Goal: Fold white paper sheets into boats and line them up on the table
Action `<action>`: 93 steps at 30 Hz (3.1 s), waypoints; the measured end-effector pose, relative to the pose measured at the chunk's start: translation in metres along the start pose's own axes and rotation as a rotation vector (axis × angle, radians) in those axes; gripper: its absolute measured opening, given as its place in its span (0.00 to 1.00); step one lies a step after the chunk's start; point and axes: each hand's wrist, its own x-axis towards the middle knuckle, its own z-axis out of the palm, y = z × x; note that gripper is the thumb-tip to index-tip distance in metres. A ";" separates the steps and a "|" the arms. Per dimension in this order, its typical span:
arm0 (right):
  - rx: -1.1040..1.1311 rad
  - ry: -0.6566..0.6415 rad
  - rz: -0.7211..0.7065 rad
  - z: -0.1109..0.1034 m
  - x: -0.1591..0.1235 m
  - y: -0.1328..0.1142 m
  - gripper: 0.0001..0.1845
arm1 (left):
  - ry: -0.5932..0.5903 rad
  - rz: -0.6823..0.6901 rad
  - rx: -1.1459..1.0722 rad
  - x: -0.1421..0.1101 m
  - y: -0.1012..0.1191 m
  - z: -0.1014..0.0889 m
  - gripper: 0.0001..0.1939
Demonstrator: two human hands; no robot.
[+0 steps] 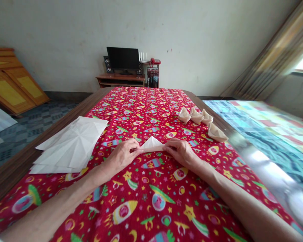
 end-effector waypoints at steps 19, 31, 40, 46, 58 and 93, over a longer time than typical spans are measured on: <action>-0.065 -0.035 0.291 -0.001 0.001 0.011 0.13 | -0.008 -0.182 -0.031 0.005 -0.001 -0.008 0.15; -0.352 -0.014 0.151 0.002 0.002 -0.004 0.13 | 0.036 -0.141 0.238 0.003 0.009 0.001 0.13; -0.358 -0.047 0.189 0.001 0.004 -0.007 0.13 | 0.093 -0.033 0.374 0.004 0.017 0.000 0.13; -0.342 -0.034 0.206 0.002 0.004 -0.005 0.12 | -0.141 0.281 0.422 0.005 0.031 0.008 0.19; -0.496 0.097 0.104 0.004 -0.002 -0.012 0.09 | -0.246 0.204 0.414 -0.001 0.048 0.020 0.25; -0.414 -0.082 -0.194 0.006 -0.010 -0.022 0.13 | -0.074 0.071 0.576 -0.036 0.022 -0.007 0.20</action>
